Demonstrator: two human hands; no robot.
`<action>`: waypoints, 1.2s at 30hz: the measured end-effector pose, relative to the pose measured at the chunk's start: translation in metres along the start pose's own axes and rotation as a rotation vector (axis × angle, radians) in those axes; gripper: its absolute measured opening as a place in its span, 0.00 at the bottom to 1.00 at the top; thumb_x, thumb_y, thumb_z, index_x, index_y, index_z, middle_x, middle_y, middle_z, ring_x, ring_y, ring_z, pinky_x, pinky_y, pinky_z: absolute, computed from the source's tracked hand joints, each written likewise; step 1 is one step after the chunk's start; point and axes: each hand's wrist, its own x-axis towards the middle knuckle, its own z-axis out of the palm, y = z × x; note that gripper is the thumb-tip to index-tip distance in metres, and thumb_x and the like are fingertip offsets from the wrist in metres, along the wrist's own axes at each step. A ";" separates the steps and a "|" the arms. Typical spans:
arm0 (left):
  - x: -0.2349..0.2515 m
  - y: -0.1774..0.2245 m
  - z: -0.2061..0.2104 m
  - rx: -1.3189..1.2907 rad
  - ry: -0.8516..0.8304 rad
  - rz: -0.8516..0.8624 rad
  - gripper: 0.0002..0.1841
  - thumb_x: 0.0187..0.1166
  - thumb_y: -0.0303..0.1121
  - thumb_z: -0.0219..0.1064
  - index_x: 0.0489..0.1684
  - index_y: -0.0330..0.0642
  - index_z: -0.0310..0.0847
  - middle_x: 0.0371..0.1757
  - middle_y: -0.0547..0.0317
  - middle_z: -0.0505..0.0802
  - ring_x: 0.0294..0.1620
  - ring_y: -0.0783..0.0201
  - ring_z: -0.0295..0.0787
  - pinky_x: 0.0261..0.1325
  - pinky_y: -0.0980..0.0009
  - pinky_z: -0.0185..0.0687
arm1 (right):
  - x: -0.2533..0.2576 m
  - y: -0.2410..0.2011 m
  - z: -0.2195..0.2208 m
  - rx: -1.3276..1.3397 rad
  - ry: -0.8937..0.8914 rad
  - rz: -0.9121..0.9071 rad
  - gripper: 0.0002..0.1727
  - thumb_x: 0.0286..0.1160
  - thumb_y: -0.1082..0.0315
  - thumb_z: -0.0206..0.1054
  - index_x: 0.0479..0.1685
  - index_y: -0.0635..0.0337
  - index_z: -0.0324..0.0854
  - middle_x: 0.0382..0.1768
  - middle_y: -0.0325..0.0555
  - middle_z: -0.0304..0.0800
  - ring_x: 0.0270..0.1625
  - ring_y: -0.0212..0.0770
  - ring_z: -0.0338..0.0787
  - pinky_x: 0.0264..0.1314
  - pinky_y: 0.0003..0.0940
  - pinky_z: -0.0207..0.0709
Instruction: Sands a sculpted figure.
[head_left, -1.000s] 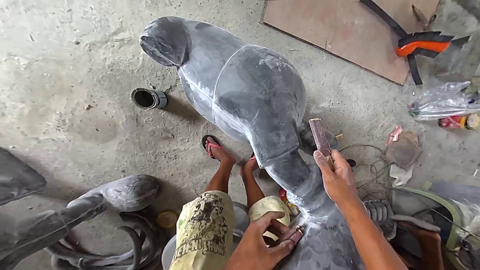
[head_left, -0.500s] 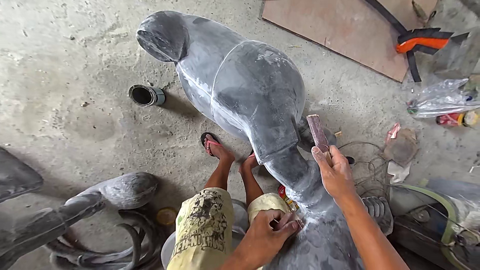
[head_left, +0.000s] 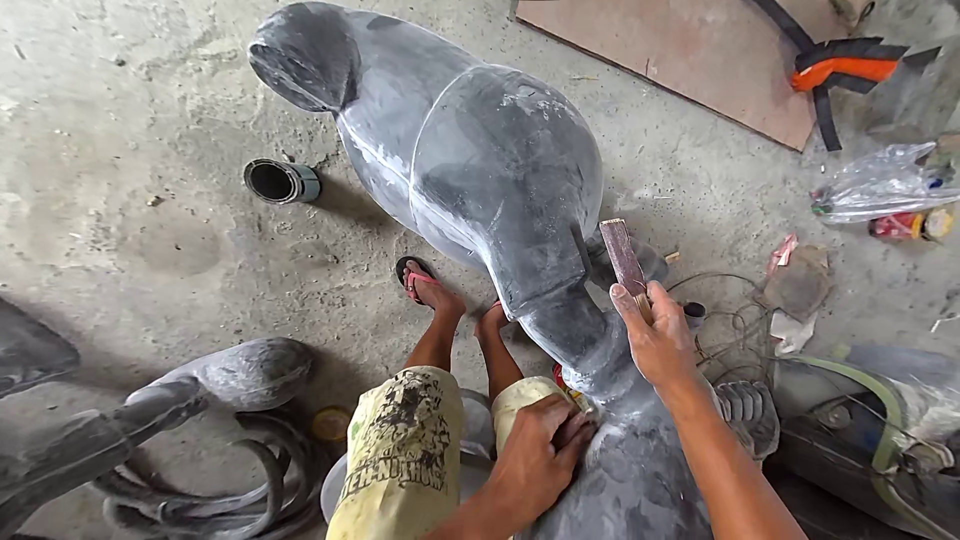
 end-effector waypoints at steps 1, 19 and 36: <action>0.009 -0.001 0.007 -0.006 0.016 0.003 0.15 0.83 0.43 0.68 0.33 0.42 0.88 0.36 0.61 0.90 0.37 0.71 0.86 0.45 0.74 0.85 | 0.002 0.000 0.001 0.010 0.003 -0.006 0.39 0.65 0.18 0.57 0.43 0.45 0.80 0.21 0.41 0.76 0.23 0.45 0.79 0.24 0.52 0.73; -0.008 0.003 -0.005 -0.134 -0.040 -0.121 0.16 0.83 0.46 0.69 0.32 0.42 0.88 0.33 0.61 0.88 0.33 0.70 0.82 0.39 0.73 0.81 | 0.003 -0.001 0.005 -0.055 0.006 -0.045 0.38 0.66 0.18 0.57 0.41 0.47 0.79 0.19 0.41 0.73 0.21 0.46 0.77 0.23 0.52 0.71; -0.021 -0.010 -0.014 -0.283 -0.133 -0.081 0.11 0.84 0.41 0.69 0.48 0.46 0.94 0.48 0.60 0.89 0.48 0.71 0.85 0.52 0.75 0.84 | 0.004 -0.003 0.000 -0.050 -0.007 -0.045 0.37 0.67 0.19 0.58 0.41 0.47 0.78 0.18 0.42 0.72 0.18 0.46 0.75 0.19 0.50 0.69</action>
